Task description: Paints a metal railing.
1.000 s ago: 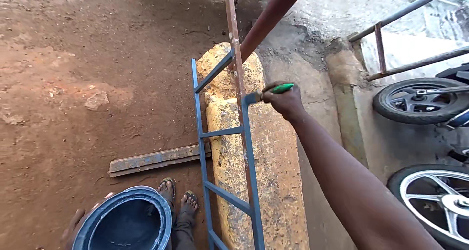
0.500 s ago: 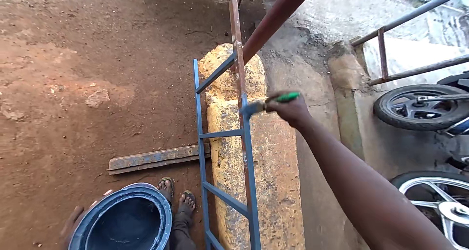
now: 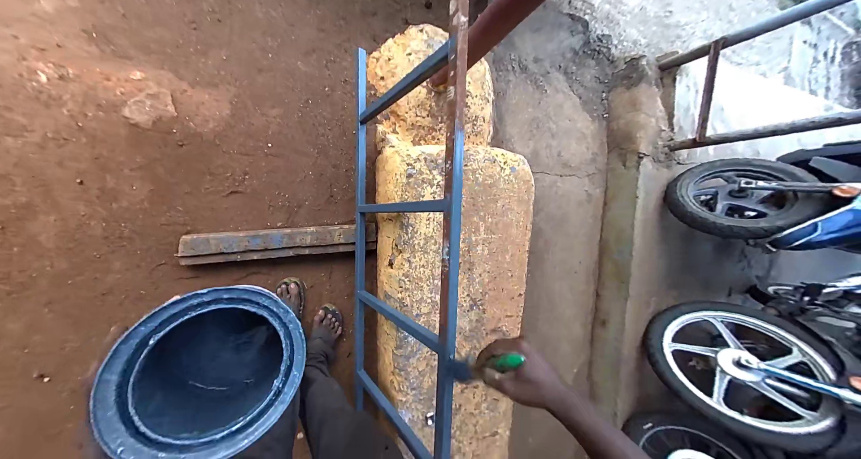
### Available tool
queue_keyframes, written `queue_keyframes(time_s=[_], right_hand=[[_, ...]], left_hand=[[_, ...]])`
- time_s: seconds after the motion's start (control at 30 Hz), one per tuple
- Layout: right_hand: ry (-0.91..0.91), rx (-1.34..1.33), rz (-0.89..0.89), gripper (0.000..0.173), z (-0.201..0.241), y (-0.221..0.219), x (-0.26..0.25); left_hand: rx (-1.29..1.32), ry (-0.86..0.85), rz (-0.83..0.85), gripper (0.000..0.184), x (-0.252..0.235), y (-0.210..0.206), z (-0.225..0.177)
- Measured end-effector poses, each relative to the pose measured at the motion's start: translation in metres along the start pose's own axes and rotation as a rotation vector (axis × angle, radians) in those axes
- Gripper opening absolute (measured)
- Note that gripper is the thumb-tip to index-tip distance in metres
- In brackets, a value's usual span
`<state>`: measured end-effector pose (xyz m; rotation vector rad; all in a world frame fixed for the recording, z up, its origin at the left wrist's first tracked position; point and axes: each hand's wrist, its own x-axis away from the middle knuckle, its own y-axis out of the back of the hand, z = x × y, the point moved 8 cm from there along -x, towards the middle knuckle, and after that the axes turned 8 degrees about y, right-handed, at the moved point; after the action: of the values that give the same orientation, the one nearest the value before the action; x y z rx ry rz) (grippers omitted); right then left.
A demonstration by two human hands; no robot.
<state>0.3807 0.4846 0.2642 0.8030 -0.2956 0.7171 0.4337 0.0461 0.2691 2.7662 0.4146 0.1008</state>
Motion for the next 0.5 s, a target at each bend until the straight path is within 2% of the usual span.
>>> queue_keyframes(time_s=[0.03,0.1,0.13,0.2,0.23,0.27,0.3,0.37,0.4,0.43,0.5], right_hand=[[-0.003,0.035,-0.065,0.019,0.002,0.015,-0.013],[0.066,0.200,-0.330,0.019,0.012,0.055,-0.050],[0.126,0.280,-0.444,0.019,0.022,0.072,-0.066],[0.263,0.413,-0.555,0.017,0.050,0.082,-0.089],[0.297,0.457,-0.522,0.017,0.062,0.072,-0.093],[0.270,0.489,-0.411,0.017,0.068,0.051,-0.090],[0.166,0.524,-0.213,0.018,0.071,0.021,-0.085],[-0.204,0.511,0.418,0.027,0.073,-0.049,-0.070],[-0.294,0.502,0.639,0.030,0.079,-0.074,-0.064],[-0.323,0.506,0.752,0.029,0.084,-0.087,-0.064],[-0.372,0.509,0.760,0.031,0.083,-0.083,-0.083]], left_hand=[[-0.063,-0.026,-0.010,0.114,-0.004,-0.002,-0.005],[-0.187,-0.073,-0.035,0.119,0.004,0.002,0.010],[-0.202,-0.084,-0.042,0.113,0.006,0.001,0.008],[-0.159,-0.020,-0.104,0.079,-0.005,-0.009,-0.025],[-0.191,-0.054,-0.089,0.062,-0.013,-0.015,-0.045],[-0.238,-0.138,-0.067,0.050,-0.017,-0.019,-0.061],[-0.288,-0.240,-0.064,0.044,-0.018,-0.021,-0.070],[-0.334,-0.328,-0.098,0.045,-0.016,-0.017,-0.074],[-0.291,-0.270,-0.113,0.050,-0.015,-0.011,-0.070],[-0.230,-0.166,-0.121,0.056,-0.013,-0.004,-0.062],[-0.138,0.012,-0.144,0.065,-0.001,0.013,-0.032]])
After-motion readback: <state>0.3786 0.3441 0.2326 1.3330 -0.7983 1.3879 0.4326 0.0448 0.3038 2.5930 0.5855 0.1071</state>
